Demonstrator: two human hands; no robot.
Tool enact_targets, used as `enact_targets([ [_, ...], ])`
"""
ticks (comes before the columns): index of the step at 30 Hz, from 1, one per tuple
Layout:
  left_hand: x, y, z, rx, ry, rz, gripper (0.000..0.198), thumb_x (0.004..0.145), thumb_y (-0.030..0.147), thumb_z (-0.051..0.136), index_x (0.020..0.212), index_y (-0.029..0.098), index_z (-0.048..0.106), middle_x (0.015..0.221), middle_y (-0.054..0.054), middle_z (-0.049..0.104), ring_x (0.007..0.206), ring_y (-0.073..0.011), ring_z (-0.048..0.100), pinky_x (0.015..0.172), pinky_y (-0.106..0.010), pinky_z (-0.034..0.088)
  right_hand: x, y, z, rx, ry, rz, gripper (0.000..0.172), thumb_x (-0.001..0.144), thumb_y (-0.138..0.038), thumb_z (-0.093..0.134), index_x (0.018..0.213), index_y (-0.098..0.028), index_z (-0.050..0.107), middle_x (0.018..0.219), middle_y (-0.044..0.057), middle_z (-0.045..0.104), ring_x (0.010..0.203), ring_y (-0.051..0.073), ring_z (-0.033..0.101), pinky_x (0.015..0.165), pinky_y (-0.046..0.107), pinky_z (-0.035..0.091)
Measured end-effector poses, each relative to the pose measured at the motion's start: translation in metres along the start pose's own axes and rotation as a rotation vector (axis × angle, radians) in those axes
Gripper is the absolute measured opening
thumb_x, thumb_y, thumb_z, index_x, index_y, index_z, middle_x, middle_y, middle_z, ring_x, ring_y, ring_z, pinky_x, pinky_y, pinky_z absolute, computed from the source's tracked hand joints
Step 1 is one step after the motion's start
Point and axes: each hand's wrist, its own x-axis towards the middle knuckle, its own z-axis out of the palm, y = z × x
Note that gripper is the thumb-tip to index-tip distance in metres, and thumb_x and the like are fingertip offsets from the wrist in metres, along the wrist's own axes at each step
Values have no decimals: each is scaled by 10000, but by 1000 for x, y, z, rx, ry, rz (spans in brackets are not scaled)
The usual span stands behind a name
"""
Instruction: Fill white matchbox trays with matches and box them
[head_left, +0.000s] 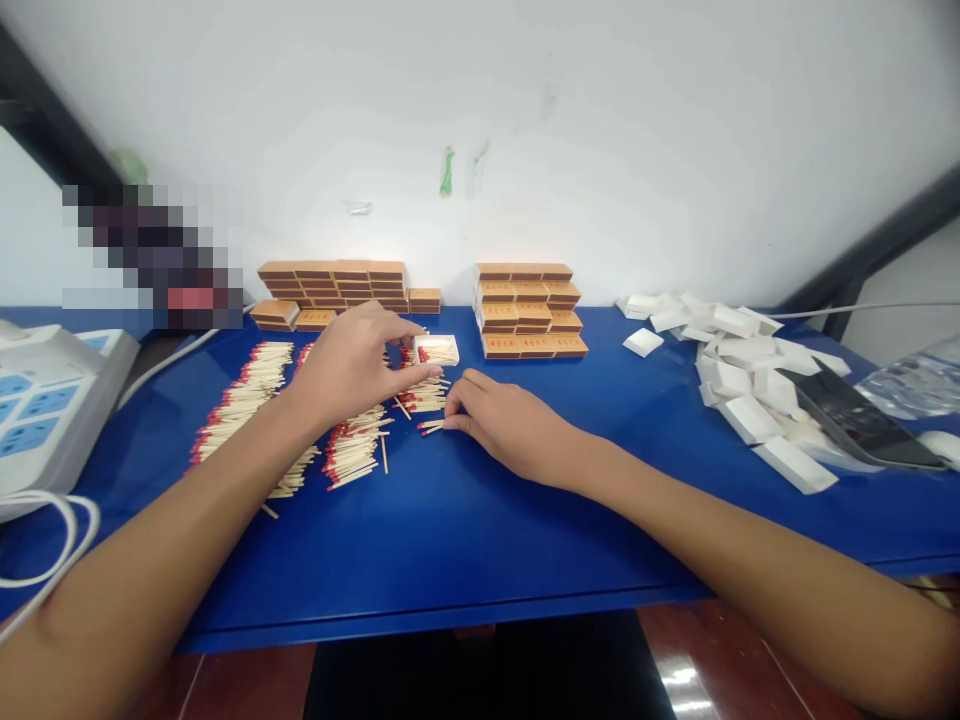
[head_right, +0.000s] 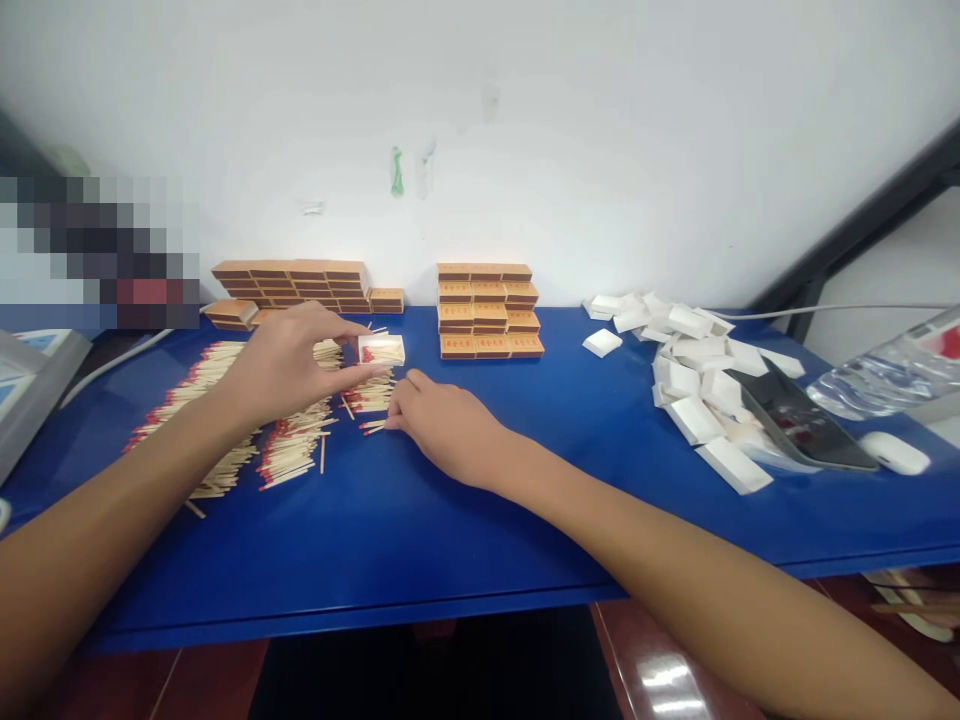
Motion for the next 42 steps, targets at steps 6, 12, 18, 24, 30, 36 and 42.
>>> enact_targets([
  [6,-1,-2,2,-10,14,2,403,904,542,774,1126,207,808,980,-87,816,960,-302,731,864,-432,547,-3,4,-8,68,36,-21,127,1121,-246,500,1067,-195,604,1160,74,642,896,191,626,760,323,420],
  [12,-1,-1,4,-6,4,3,406,892,532,797,1114,193,814,960,-78,816,943,-295,727,832,-413,534,-4,14,-21,70,154,-21,84,1102,-240,534,1051,-193,583,1118,83,639,925,208,597,801,328,422],
  [18,-2,5,4,14,-18,28,421,924,566,772,1114,192,810,918,-71,808,881,-276,704,774,-390,502,-2,26,-29,17,251,-28,100,1095,-229,504,1063,-185,588,1118,97,622,901,208,578,801,333,416],
  [24,-4,12,8,-8,-45,68,350,915,527,807,1029,196,809,808,-42,754,793,-239,655,735,-364,457,-1,30,-32,-31,287,-12,99,1095,-241,516,1045,-184,580,1107,101,626,871,209,575,788,338,420],
  [30,-5,21,8,-60,-64,65,338,890,487,842,1056,193,817,849,-52,771,842,-251,671,753,-359,457,0,31,-30,-40,299,-17,112,1102,-246,504,1048,-183,580,1102,102,627,863,214,575,763,338,418],
  [36,-5,32,5,-141,-56,34,334,870,484,860,1054,207,824,862,-35,782,826,-232,686,714,-334,465,-1,28,-27,-26,251,-18,84,1084,-242,530,1054,-186,584,1102,93,622,890,215,585,741,330,395],
  [42,-3,20,2,-108,38,5,366,891,530,828,1071,211,822,928,-41,813,874,-241,718,783,-357,501,-1,26,-22,72,429,-93,99,1085,-268,541,1056,-188,592,985,49,622,784,172,530,706,312,358],
])
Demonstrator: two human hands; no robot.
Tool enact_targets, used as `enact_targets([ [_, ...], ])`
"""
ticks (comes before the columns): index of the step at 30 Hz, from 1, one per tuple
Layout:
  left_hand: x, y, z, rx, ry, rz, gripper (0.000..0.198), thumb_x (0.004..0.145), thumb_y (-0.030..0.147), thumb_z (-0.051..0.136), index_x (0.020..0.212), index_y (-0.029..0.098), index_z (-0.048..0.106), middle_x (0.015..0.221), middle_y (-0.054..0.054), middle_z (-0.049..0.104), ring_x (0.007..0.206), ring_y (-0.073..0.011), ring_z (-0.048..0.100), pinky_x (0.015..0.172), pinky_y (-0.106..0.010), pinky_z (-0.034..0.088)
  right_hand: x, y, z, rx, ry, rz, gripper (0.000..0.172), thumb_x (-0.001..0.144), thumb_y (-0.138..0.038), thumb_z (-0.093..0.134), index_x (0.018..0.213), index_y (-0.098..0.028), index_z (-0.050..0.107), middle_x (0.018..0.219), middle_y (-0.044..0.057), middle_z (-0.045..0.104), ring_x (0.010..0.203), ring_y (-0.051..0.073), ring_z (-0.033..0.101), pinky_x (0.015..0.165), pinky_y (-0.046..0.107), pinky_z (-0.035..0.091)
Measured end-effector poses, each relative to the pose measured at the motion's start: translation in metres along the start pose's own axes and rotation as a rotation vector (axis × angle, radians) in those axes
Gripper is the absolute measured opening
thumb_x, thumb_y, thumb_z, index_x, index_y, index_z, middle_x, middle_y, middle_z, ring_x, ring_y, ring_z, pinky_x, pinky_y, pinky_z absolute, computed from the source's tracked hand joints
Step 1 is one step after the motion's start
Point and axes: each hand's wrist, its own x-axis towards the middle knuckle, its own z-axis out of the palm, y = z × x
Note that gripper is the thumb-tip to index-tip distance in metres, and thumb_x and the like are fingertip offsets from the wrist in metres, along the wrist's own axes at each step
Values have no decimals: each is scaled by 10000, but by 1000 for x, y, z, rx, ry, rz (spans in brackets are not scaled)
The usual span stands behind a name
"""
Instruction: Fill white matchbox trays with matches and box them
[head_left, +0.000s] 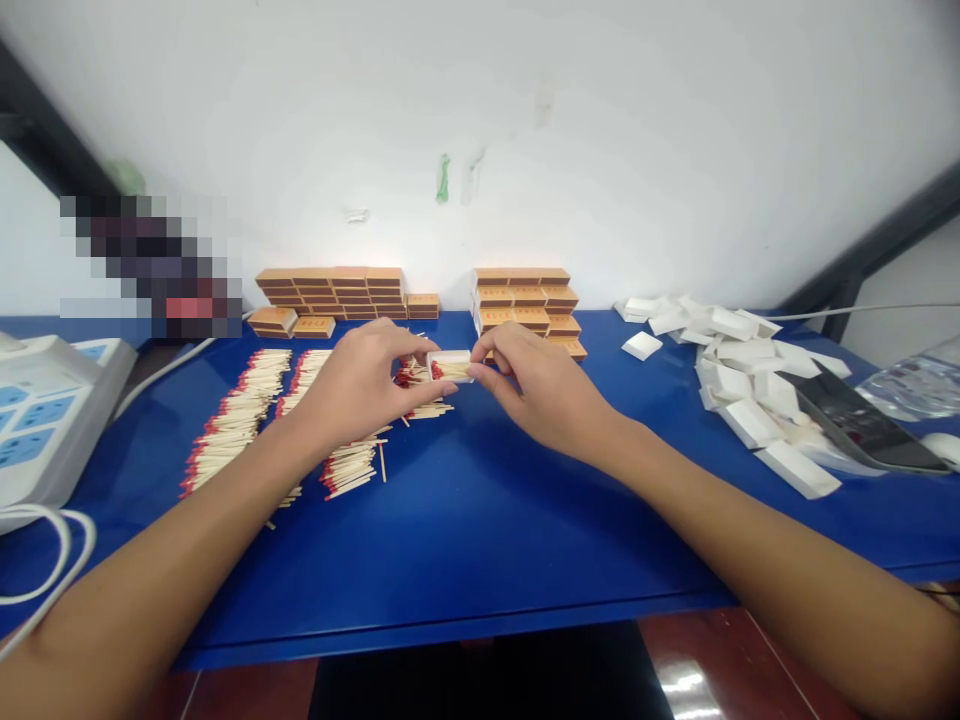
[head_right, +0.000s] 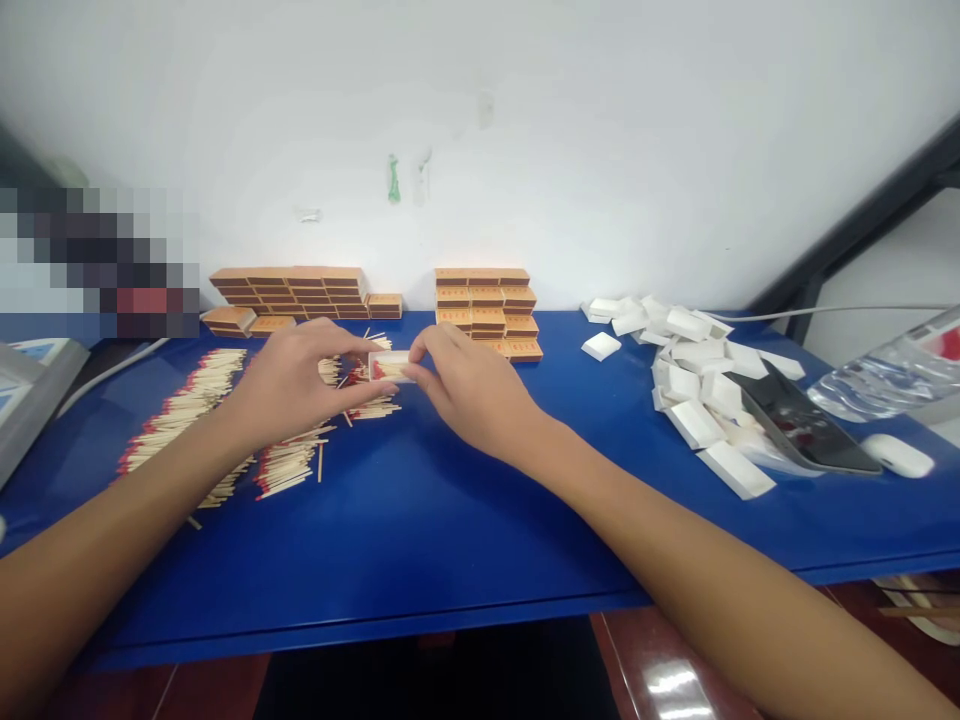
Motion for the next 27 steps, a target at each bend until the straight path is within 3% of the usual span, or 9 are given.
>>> enact_targets([
  [4,2,-10,-6,92,75,-42,315,882,503,839,1010,216,825,931,-47,819,899,-263,719,812,-383,516,-2,-10,20,71,-28,-38,90,1038,-243,635,967,-189,641,910,17,614,765,148,524,720,297,360],
  [10,2,-15,-6,149,130,-70,301,881,480,842,1040,224,831,958,-53,827,909,-271,722,809,-393,530,2,-34,50,111,-91,26,244,962,-407,765,937,-183,670,989,26,675,761,140,562,700,298,373],
  [13,2,-13,-5,164,131,-86,302,874,485,843,1033,228,833,971,-56,829,924,-277,728,824,-402,538,5,-37,56,94,-123,38,249,955,-407,778,952,-176,684,1048,44,701,815,158,602,718,306,388],
  [21,2,-15,-4,174,112,-70,266,875,454,841,1026,235,834,948,-50,826,940,-280,733,850,-402,539,8,-31,61,83,-121,37,143,1012,-248,674,890,-174,688,984,30,677,766,134,558,670,298,339],
  [25,2,-15,-5,182,96,-78,259,885,469,828,1017,247,835,951,-48,827,918,-273,731,833,-392,532,2,-25,47,123,-96,8,110,1000,-215,685,897,-176,694,931,10,629,755,121,533,690,284,344],
  [27,3,-14,-6,189,87,-84,259,887,483,821,989,245,833,943,-46,826,907,-271,729,819,-387,527,-2,-20,38,121,-153,-2,92,993,-204,700,905,-178,700,903,1,605,741,118,519,690,280,343],
])
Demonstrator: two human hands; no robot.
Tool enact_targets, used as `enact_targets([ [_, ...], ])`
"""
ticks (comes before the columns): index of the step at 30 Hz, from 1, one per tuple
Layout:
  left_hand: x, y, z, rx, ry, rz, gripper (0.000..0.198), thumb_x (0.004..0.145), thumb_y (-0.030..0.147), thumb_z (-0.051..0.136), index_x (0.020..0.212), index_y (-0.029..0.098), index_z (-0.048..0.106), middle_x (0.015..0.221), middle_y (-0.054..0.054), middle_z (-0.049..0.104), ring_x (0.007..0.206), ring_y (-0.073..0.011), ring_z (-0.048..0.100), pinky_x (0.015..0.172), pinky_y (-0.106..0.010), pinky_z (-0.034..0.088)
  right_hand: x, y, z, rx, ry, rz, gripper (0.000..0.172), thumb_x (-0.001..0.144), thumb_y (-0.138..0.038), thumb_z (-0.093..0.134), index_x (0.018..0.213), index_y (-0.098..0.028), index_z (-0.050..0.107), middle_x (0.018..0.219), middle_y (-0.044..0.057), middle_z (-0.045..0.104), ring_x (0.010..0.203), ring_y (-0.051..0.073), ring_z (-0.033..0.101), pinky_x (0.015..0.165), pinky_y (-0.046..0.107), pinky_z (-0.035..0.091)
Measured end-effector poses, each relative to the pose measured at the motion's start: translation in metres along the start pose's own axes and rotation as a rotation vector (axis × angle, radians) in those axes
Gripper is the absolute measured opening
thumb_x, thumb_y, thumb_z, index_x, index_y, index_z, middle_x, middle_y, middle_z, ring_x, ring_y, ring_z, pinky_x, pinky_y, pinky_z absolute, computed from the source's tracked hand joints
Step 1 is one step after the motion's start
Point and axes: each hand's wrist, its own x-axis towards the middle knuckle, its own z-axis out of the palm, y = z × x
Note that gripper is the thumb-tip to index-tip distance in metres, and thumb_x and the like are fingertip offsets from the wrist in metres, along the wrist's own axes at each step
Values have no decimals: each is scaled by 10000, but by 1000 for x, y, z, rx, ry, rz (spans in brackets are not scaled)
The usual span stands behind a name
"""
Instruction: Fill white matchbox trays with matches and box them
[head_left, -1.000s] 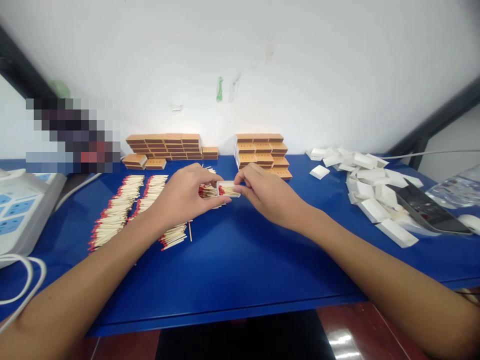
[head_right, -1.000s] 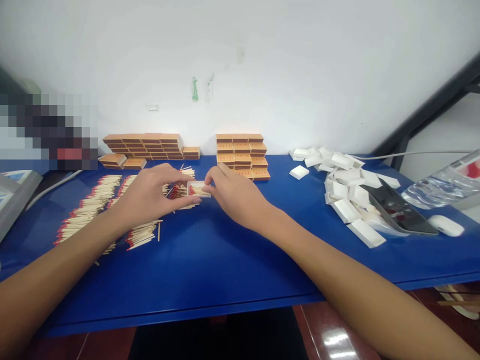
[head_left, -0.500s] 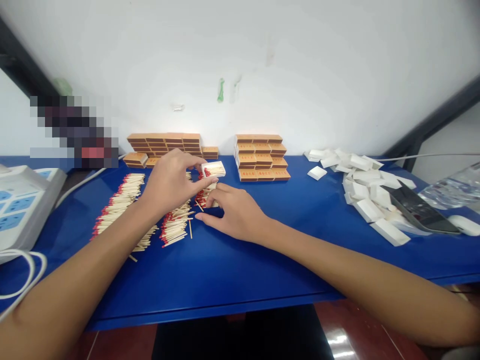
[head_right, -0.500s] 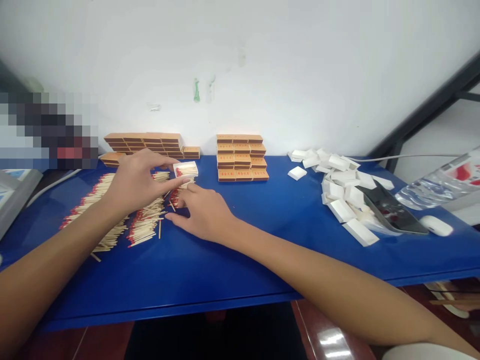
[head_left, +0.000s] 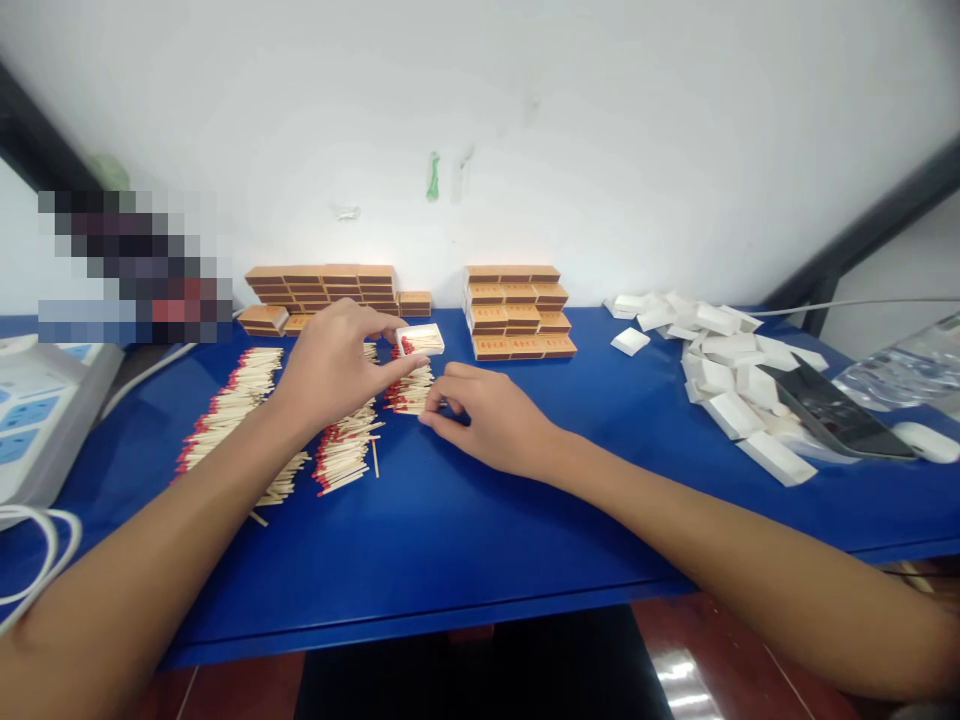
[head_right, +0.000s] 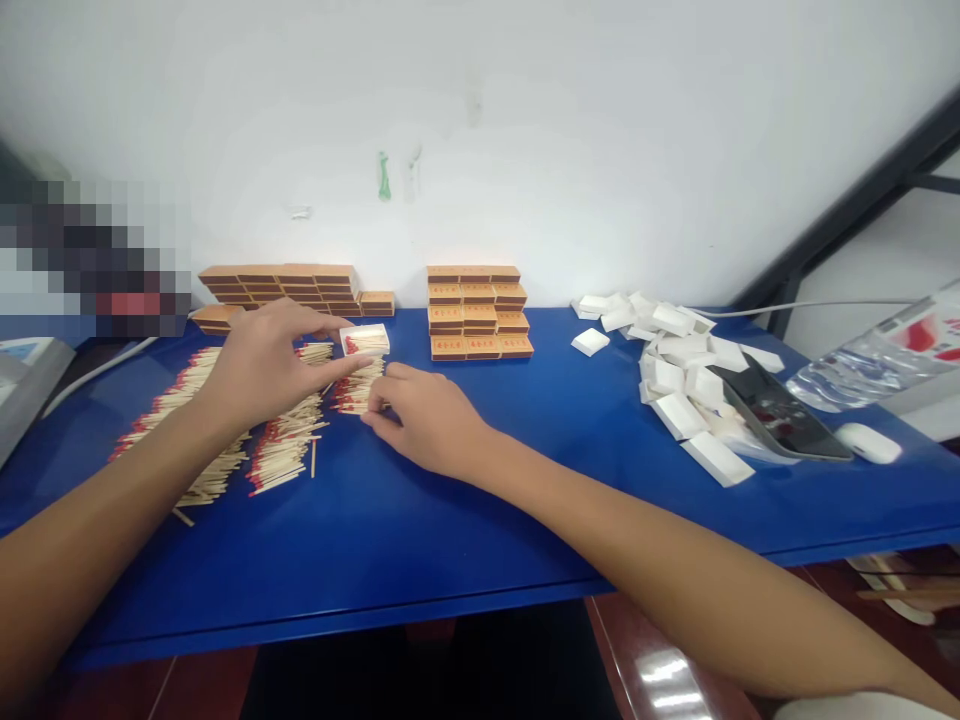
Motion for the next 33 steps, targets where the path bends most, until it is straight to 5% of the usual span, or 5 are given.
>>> enact_targets([
  [17,1,0,0,-32,-50,25,330,929,553,744,1002,239,815,941,-61,818,920,-285,720,839,-419,529,0,5,-2,-34,-67,32,66,1003,-176,685,944,-183,713,857,-7,577,727,127,505,688,282,339],
  [33,1,-2,1,-38,-81,47,303,910,494,774,1027,216,806,967,-82,818,946,-298,730,862,-433,543,1,-1,-13,-202,-243,102,100,1104,-224,563,1069,-170,640,1147,86,682,897,194,646,733,317,398],
])
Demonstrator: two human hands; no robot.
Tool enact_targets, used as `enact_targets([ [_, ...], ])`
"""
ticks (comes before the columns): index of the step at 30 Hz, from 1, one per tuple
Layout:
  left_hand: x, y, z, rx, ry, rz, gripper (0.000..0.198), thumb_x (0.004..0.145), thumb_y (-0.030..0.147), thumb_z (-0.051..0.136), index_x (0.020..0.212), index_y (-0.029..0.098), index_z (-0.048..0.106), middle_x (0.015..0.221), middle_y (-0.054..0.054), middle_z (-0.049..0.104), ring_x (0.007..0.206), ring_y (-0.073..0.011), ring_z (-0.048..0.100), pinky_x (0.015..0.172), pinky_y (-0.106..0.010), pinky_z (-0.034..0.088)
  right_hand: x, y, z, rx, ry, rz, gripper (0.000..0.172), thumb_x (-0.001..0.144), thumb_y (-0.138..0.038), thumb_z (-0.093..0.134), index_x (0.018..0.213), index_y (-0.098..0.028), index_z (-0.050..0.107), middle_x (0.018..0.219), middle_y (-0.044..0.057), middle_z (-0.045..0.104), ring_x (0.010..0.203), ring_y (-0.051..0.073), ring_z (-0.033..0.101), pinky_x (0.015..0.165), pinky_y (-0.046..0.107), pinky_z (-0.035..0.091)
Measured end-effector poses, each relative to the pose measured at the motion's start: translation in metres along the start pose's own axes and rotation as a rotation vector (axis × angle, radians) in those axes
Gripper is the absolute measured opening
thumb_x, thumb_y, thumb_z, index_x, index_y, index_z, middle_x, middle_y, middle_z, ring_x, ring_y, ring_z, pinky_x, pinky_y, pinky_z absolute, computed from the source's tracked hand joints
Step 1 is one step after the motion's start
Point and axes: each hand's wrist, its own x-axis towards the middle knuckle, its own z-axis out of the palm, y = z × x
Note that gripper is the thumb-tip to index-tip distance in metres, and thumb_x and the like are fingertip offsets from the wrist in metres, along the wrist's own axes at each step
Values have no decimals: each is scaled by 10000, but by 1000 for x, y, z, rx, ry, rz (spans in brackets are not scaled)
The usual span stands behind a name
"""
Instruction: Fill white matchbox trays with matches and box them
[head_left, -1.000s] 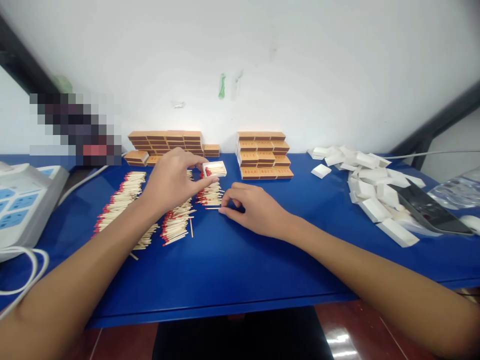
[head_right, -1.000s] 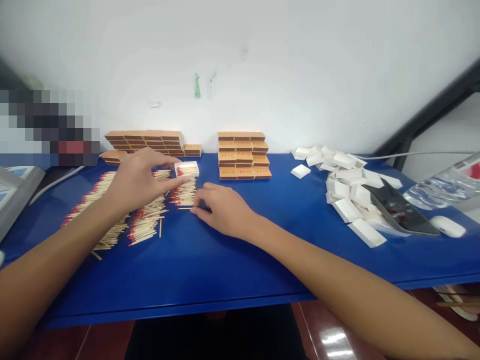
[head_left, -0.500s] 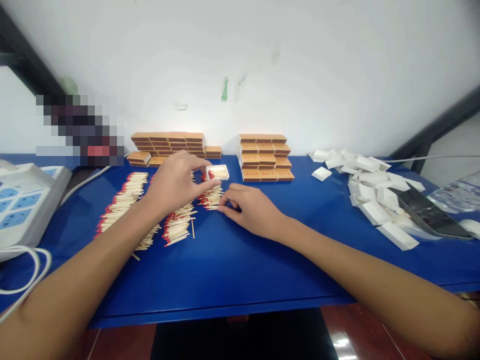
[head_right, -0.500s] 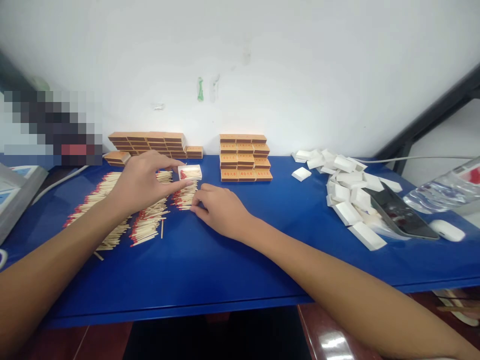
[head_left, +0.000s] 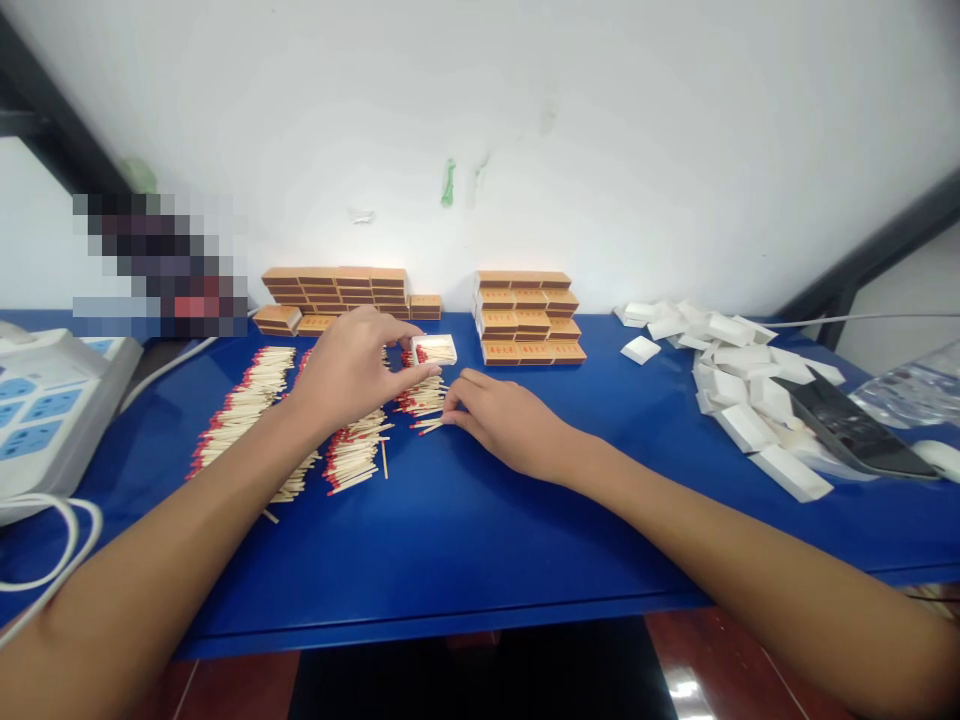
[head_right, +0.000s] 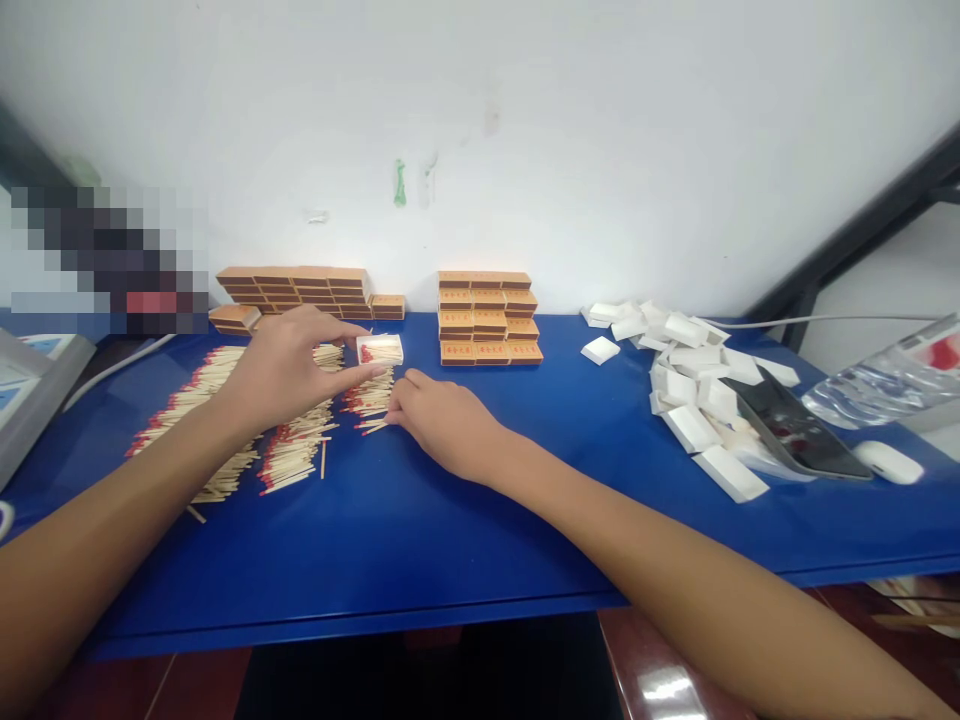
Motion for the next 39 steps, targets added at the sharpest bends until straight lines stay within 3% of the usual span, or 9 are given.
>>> enact_targets([
  [9,-1,0,1,-8,-1,3,331,915,501,770,1069,210,809,984,-85,819,954,-299,732,853,-426,543,-5,-1,-2,104,3,-94,147,1073,-331,644,1111,-193,615,1125,63,673,860,180,606,763,316,421],
  [19,-1,0,0,-5,-10,0,323,914,496,767,1082,223,807,991,-79,820,966,-298,732,869,-426,543,-4,-1,3,148,41,-127,96,1075,-292,633,1071,-197,638,1067,41,666,779,150,551,730,298,386],
  [25,0,1,-1,-7,-16,-4,258,914,487,763,918,233,804,906,-70,802,910,-288,722,836,-413,532,-3,-5,5,191,28,-106,88,1077,-241,620,1004,-195,636,1054,48,698,888,179,624,782,314,419],
  [30,0,1,0,-20,-13,-1,292,902,495,772,998,222,811,935,-77,804,929,-296,724,847,-417,529,-3,-8,8,69,-7,-39,158,1104,-309,586,1028,-179,636,1104,76,717,887,202,652,720,326,389],
  [34,0,1,0,2,-24,-7,265,902,490,768,923,229,806,902,-72,798,891,-287,719,824,-414,525,-4,-6,10,-25,-17,-48,185,1117,-328,560,1069,-164,631,1172,102,715,867,208,660,672,332,360],
  [39,-1,1,0,-18,-9,2,276,900,490,780,949,220,805,902,-70,796,888,-278,720,814,-402,524,-5,-4,11,-28,-9,-94,170,1121,-308,554,1061,-166,626,1106,85,706,861,203,650,680,328,364],
])
